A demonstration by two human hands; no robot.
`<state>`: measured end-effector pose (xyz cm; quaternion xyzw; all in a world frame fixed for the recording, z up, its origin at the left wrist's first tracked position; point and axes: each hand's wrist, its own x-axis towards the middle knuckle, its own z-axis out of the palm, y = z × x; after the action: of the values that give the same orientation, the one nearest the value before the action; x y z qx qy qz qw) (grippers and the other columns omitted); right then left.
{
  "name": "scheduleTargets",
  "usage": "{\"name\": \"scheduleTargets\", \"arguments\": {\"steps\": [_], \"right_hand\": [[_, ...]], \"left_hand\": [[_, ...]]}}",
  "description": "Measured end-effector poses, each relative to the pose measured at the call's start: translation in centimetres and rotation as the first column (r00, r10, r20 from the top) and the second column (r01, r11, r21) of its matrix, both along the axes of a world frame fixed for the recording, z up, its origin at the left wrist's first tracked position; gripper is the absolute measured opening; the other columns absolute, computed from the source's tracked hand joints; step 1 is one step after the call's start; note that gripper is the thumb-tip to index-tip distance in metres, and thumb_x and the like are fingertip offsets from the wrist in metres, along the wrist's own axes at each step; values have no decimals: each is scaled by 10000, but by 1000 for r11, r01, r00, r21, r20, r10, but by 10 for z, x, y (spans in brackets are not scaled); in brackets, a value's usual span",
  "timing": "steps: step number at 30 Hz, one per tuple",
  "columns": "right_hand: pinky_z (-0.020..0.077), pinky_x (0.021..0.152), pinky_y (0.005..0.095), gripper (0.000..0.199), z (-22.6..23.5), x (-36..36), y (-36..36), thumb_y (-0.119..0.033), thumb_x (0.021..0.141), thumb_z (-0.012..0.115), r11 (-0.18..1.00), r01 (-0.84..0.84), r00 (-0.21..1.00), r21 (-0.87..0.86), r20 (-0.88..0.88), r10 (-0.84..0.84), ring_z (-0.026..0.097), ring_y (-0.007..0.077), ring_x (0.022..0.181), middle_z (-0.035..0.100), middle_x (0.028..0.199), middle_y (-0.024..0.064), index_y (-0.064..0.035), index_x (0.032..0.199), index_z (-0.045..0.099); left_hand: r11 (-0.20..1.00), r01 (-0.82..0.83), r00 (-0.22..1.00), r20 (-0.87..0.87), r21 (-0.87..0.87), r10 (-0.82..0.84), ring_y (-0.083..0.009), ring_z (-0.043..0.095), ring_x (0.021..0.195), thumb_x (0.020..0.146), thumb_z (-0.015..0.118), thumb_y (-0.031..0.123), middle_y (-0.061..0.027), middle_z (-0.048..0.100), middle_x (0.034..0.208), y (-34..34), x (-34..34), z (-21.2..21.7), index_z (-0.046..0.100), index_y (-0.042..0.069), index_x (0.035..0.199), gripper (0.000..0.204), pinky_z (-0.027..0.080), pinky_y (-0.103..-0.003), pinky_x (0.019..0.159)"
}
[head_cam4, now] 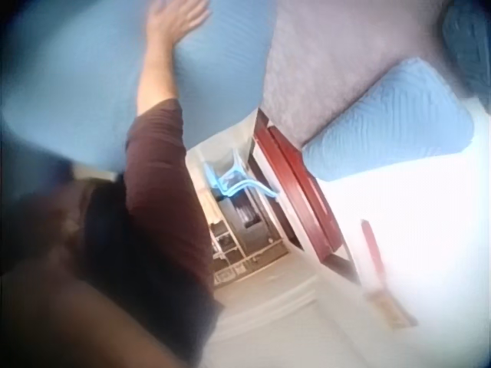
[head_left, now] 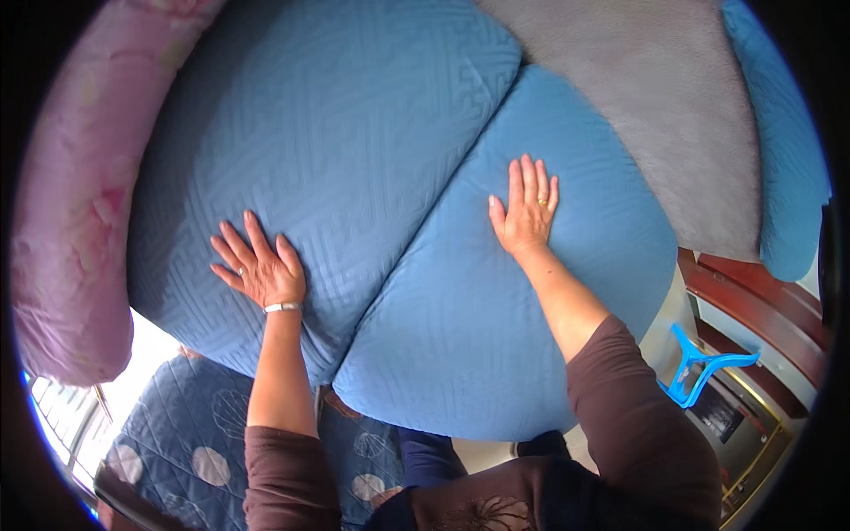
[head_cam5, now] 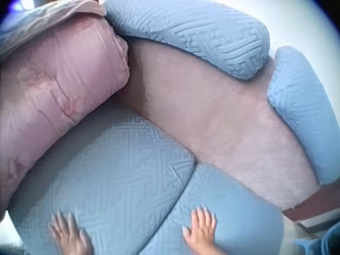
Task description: The person adjusts a pink floral blanket and blue cushions on a sofa, then picks up a broom and sweeps the tiled floor of a balcony area. The person moves around the room, sweeping near the sofa and along the balcony railing.
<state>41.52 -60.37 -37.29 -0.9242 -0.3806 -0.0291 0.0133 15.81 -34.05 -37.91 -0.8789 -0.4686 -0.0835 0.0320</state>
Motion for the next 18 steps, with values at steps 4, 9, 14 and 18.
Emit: {"name": "scheduleTargets", "arguments": {"steps": [4, 9, 14, 18], "right_hand": [[128, 1080, 510, 609, -6, -5, 0, -405, 817, 531, 1000, -12, 998, 19, 59, 11, 231, 292, 1322, 319, 1402, 101, -69, 1311, 408], [122, 1078, 517, 606, -1, -4, -2, -448, 835, 500, 1000, 9, 999, -11, 41, -9, 225, 292, 1327, 317, 1408, 100, -116, 1331, 398], [199, 1047, 558, 521, 53, -105, -14, -442, 732, 613, 863, -449, 836, 233, -231, 498, 311, 348, 1276, 446, 1305, 122, -119, 1137, 564], [211, 1016, 613, 237, 44, -326, -198, -359, 725, 599, 336, -562, -24, 755, -421, 907, 468, 310, 1058, 566, 1002, 79, -146, 826, 582]], "left_hand": [[1000, -4, 1000, -25, 12, 5, -352, 92, 1370, 874, 401, 398, -147, 186, 1471, -2, -8, 1, 299, 210, 1400, 568, 15, -561, 1066], [992, -33, 989, -148, -126, 14, -323, 89, 1378, 905, 347, 447, -126, 157, 1486, -1, -7, 25, 235, 223, 1422, 575, 47, -541, 1076], [938, -48, 997, 34, -342, 63, -326, 169, 1362, 921, 373, 426, -139, 216, 1467, -98, -20, 47, 241, 197, 1421, 565, 107, -542, 1070], [903, 16, 996, 87, -430, 24, -327, 186, 1357, 921, 396, 393, -157, 246, 1449, -258, 9, 73, 312, 183, 1396, 525, 117, -566, 1058]]}}
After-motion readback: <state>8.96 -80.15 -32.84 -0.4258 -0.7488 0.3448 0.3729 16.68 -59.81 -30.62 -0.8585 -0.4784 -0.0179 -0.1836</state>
